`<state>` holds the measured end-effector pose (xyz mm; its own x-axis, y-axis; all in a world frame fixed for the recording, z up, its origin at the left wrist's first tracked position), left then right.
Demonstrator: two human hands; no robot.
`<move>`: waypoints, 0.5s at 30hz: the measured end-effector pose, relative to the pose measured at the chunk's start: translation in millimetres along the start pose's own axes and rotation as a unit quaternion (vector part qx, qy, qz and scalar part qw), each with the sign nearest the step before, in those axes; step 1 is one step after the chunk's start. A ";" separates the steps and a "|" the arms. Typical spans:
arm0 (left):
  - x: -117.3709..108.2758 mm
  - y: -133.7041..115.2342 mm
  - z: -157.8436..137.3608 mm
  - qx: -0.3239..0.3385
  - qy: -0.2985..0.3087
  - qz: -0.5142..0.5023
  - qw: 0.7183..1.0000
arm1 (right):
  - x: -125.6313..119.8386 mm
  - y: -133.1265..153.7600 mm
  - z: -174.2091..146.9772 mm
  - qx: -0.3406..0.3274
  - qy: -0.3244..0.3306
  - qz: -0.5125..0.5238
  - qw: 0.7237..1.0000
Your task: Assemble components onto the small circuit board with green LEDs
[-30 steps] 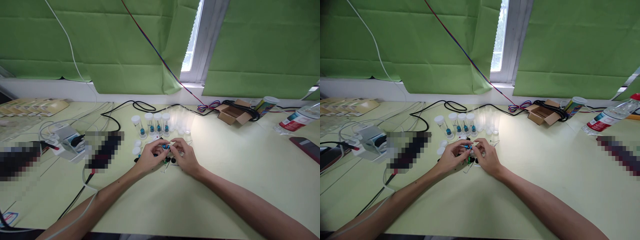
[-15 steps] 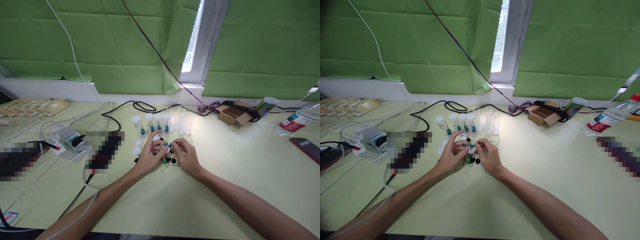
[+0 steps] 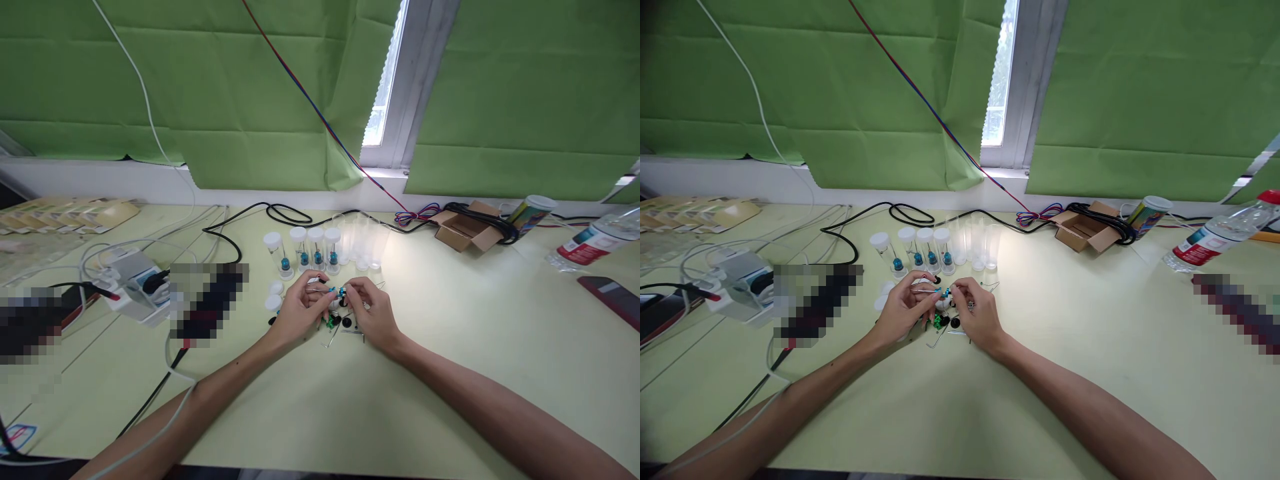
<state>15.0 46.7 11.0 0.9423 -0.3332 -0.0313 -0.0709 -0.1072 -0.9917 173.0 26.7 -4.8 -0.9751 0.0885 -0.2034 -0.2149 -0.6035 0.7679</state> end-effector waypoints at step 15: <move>-0.4 0.5 1.3 0.008 -0.010 0.005 1.000 | -0.2 1.2 1.6 0.027 0.015 -0.009 0.999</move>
<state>15.0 48.1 10.3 0.9479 -0.3156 -0.0436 -0.0751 -0.0885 -0.9932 172.8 27.2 -2.8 -0.9694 0.0739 -0.2343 -0.2348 -0.5588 0.7954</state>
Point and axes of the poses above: each hand's wrist, its own z-axis towards the middle knuckle, its own x-axis out of the palm, y = z × x, the point moved 3 cm from there along z, towards the middle knuckle, and after that the axes turned 12 degrees about -x, right-handed, at the moved point
